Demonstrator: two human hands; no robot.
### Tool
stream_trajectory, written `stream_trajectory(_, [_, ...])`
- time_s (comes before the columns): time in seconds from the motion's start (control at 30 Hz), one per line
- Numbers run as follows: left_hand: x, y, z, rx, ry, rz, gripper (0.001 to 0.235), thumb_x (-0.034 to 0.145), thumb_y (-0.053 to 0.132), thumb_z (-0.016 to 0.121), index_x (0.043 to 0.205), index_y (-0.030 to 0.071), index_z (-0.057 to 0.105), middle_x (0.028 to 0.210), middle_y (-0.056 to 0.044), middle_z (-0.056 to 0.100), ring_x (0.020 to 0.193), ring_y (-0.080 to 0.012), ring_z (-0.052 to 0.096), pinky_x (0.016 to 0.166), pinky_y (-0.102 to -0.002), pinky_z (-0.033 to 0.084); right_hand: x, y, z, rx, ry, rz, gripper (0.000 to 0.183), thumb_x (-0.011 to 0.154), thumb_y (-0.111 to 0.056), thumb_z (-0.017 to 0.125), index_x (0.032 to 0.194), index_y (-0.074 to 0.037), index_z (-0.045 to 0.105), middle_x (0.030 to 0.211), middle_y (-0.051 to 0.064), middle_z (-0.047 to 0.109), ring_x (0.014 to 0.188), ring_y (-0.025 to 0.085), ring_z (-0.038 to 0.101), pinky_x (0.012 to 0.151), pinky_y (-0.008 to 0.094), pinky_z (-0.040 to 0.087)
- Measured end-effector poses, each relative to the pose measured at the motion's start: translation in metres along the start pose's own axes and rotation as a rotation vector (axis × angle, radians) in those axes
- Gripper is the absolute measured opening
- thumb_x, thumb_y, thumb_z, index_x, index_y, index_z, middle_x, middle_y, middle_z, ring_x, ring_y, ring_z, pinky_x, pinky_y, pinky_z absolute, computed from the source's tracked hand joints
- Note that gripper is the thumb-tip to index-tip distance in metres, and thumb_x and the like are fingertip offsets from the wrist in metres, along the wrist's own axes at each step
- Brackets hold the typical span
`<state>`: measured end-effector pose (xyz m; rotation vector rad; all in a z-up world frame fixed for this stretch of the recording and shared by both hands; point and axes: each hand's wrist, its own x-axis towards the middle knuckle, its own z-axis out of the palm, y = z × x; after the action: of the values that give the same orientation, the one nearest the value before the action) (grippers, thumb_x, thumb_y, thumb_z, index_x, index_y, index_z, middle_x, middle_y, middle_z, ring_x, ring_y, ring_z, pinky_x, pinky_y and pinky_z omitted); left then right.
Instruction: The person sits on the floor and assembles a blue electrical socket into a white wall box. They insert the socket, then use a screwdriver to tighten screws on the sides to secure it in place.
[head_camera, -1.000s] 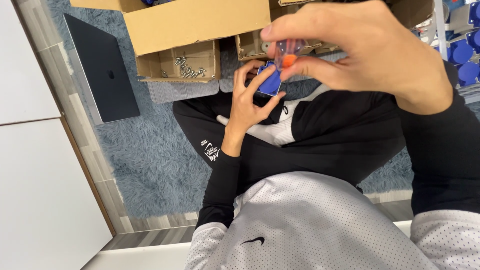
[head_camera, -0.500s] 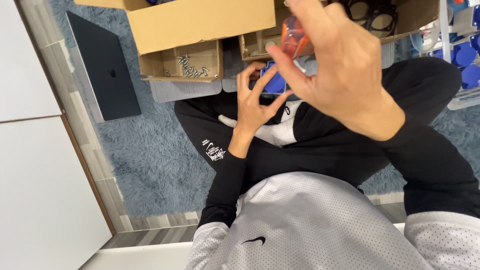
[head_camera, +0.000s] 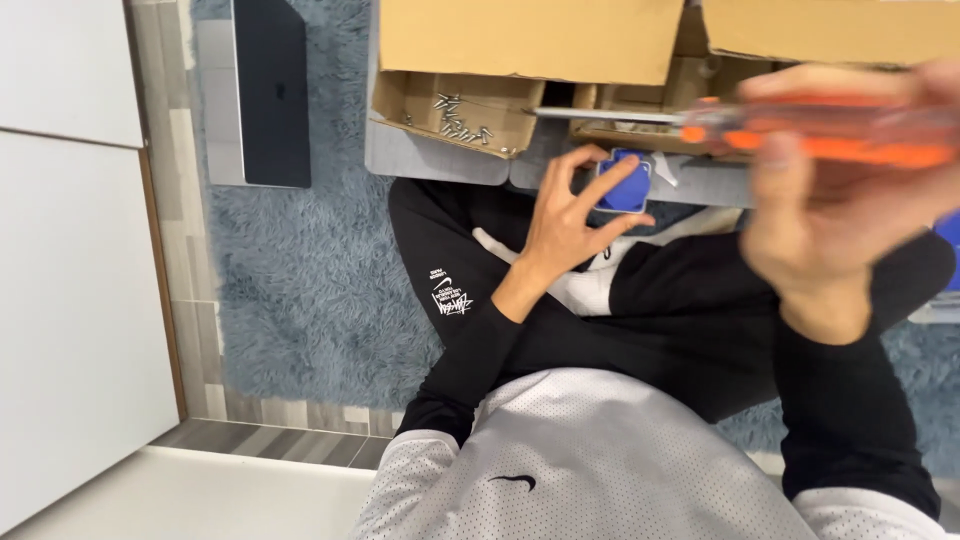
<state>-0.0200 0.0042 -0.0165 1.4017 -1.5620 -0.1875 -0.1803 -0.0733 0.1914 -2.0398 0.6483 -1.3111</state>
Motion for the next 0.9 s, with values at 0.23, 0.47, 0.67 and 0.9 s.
stream_trajectory(0.23, [-0.008, 0.011, -0.002, -0.105, -0.056, -0.042, 0.051, 0.105, 0.018, 0.074, 0.152, 0.009, 0.054, 0.146, -0.025, 0.048, 0.140, -0.0451, 0.057, 0.121, -0.057, 0.058, 0.004, 0.049, 0.064, 0.169, -0.197, -0.159, 0.041, 0.116, 0.014, 0.062, 0.142, 0.003, 0.032, 0.129, 0.039, 0.063, 0.119, 0.055, 0.075, 0.102, 0.058, 0.069])
stream_trajectory(0.47, [-0.007, 0.009, 0.000, -0.062, 0.010, -0.033, 0.042, 0.096, 0.009, 0.076, 0.134, -0.002, 0.063, 0.135, -0.035, 0.050, 0.122, -0.0505, 0.059, 0.104, -0.057, 0.062, -0.009, 0.077, 0.105, 0.147, -0.274, -0.023, 0.037, 0.114, 0.014, 0.065, 0.135, 0.005, 0.036, 0.135, 0.037, 0.066, 0.133, 0.049, 0.069, 0.108, 0.051, 0.065])
stream_trajectory(0.67, [-0.015, 0.000, 0.017, 0.000, 0.112, -0.030, 0.046, 0.097, 0.019, 0.084, 0.132, -0.003, 0.064, 0.126, -0.031, 0.055, 0.116, -0.0454, 0.059, 0.096, -0.055, 0.061, -0.008, 0.076, 0.106, 0.148, -0.265, 0.075, 0.026, 0.113, 0.010, 0.068, 0.128, 0.008, 0.048, 0.133, 0.033, 0.070, 0.131, 0.047, 0.072, 0.106, 0.049, 0.066])
stream_trajectory(0.9, [-0.025, -0.005, 0.029, 0.030, 0.153, -0.062, 0.049, 0.105, 0.023, 0.083, 0.146, 0.009, 0.061, 0.112, -0.014, 0.050, 0.104, -0.0302, 0.058, 0.097, -0.045, 0.057, -0.014, 0.050, 0.079, 0.187, -0.089, -0.142, 0.041, 0.113, 0.016, 0.056, 0.135, -0.004, 0.027, 0.128, 0.042, 0.059, 0.117, 0.053, 0.071, 0.099, 0.057, 0.067])
